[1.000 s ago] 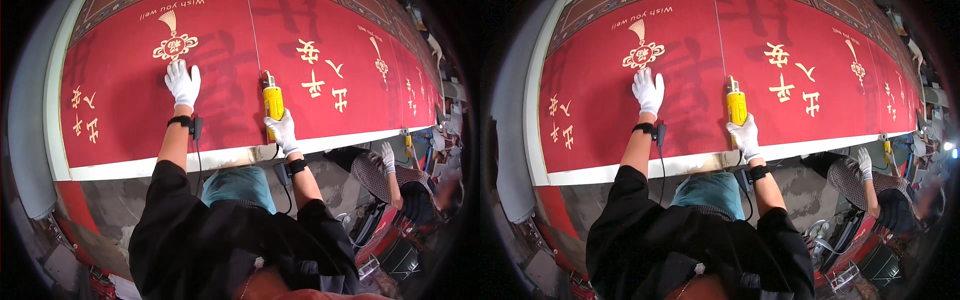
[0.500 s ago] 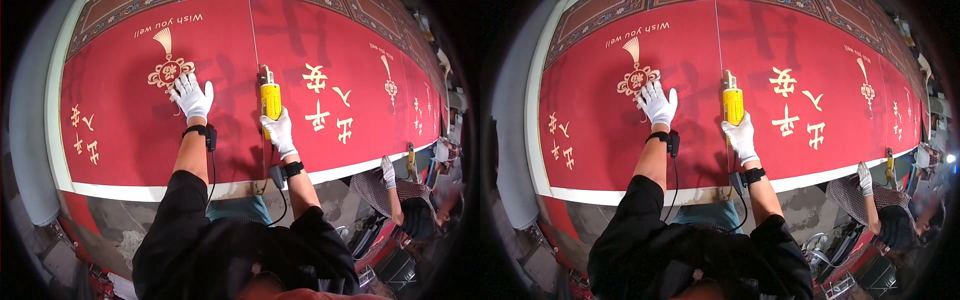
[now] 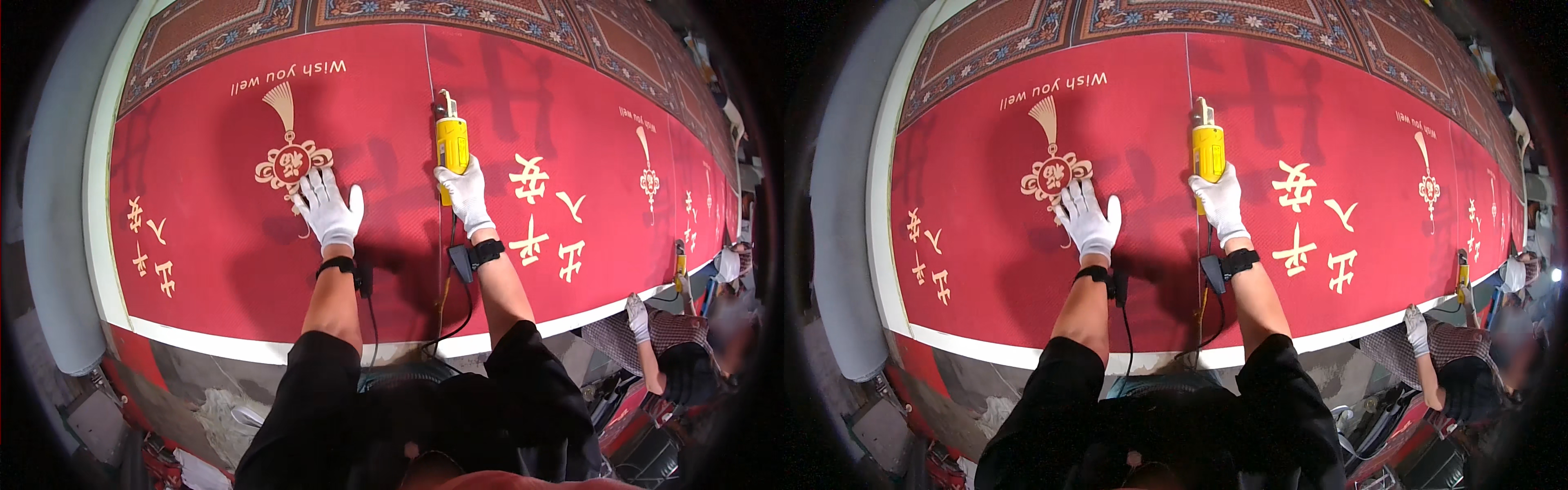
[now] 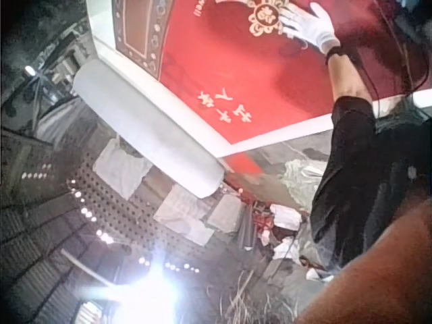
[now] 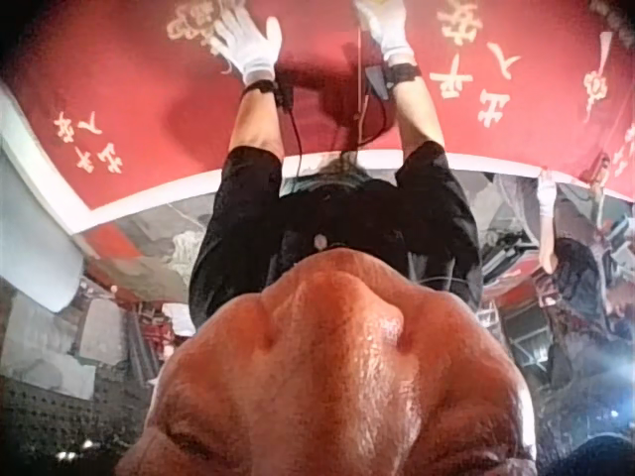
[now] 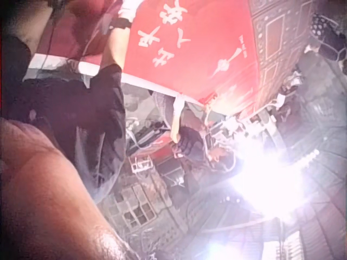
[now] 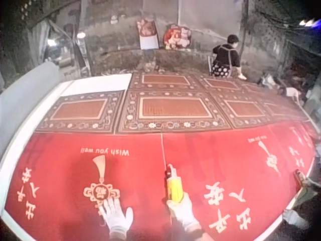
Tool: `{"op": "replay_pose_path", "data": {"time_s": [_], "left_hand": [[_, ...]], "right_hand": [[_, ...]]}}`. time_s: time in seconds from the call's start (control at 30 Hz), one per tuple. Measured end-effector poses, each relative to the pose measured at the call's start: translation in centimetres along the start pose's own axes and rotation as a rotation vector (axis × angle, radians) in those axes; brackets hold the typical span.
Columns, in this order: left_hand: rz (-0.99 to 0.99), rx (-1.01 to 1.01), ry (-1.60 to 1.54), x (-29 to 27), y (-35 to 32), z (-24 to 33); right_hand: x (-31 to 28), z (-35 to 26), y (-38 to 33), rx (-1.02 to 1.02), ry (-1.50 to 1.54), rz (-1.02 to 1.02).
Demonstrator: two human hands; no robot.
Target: Using a handheld power cutter to trim edges and separate individual decorative red mats and rugs from a large sheet.
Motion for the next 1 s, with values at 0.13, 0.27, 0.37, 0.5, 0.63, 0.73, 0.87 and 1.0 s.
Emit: {"op": "replay_pose_path", "data": {"time_s": [0.13, 0.27, 0.37, 0.5, 0.63, 0.73, 0.87, 1.0], "left_hand": [[-0.024, -0.008, -0.036, -0.1, 0.0, 0.0], [-0.08, -0.023, -0.044, -0.1, 0.2, 0.2], [-0.14, -0.03, -0.047, -0.2, 0.3, 0.0], [-0.145, -0.016, -0.041, 0.0, 0.3, 0.0], [-0.111, -0.016, -0.067, 0.1, 0.2, 0.1], [-0.107, -0.025, -0.073, 0.0, 0.1, -0.4], [-0.107, -0.018, -0.075, -0.2, 0.2, 0.1], [-0.111, -0.008, -0.069, -0.3, 0.2, -0.4]], "right_hand": [[1.2, -0.7, 3.6, -0.023, 0.018, -0.002], [2.5, -2.1, 6.9, -0.046, 0.072, 0.006], [3.5, -3.0, 9.0, -0.071, 0.126, 0.003], [4.4, -4.0, 11.8, -0.083, 0.113, 0.015], [5.1, -5.0, 13.9, -0.088, 0.126, 0.02], [6.3, -5.7, 15.1, -0.091, 0.204, 0.01], [6.3, -7.0, 17.3, -0.123, 0.196, 0.024], [6.8, -9.1, 16.9, -0.154, 0.381, -0.041]]}}
Point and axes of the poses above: each hand's wrist, its own y-axis towards the middle knuckle, its own x-axis out of the palm, z = x × y, the point moved 5 cm from there along y, towards the middle knuckle, and after that the axes turned 9 degrees about y, right-handed, at the moved point
